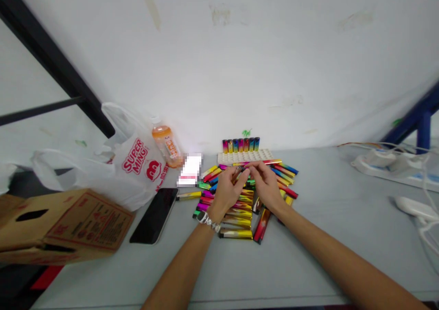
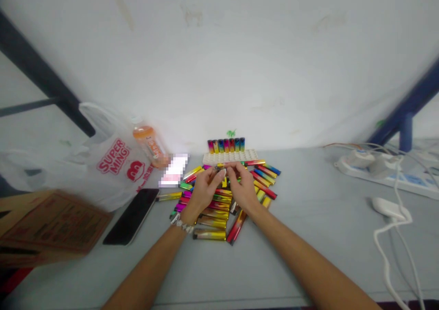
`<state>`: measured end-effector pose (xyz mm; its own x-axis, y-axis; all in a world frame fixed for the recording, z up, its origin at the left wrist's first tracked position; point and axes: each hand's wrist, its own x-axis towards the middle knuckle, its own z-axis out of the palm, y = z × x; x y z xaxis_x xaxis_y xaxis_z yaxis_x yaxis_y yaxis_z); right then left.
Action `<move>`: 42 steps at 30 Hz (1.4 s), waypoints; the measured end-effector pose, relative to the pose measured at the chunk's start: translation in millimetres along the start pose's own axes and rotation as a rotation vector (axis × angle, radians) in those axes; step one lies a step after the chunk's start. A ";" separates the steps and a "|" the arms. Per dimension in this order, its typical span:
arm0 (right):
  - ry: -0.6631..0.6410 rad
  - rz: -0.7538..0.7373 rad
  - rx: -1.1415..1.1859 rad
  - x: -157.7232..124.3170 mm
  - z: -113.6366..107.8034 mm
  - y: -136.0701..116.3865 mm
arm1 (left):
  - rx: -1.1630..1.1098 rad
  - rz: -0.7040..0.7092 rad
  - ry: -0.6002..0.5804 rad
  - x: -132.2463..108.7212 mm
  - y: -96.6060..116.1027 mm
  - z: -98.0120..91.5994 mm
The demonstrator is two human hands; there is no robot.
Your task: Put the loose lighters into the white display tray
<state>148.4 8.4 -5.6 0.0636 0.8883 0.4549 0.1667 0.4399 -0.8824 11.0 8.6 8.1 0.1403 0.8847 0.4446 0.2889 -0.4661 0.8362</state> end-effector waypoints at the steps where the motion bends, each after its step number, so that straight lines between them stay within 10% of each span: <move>1: -0.006 0.004 0.010 -0.4 0.6 1.0 | -0.006 -0.017 0.001 -0.5 -0.2 1.4; 16: -0.049 0.045 0.013 -2.7 3.6 2.0 | 0.319 -0.064 0.051 0.6 -2.2 4.2; 42: -0.088 0.041 0.007 -5.3 4.0 -7.8 | 0.217 -0.029 0.064 -5.1 7.8 2.7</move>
<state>142.8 0.8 -1.6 -0.0161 0.9137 0.4061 0.1583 0.4033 -0.9013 15.0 0.5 11.6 0.0708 0.8921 0.4463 0.4901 -0.4208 0.7634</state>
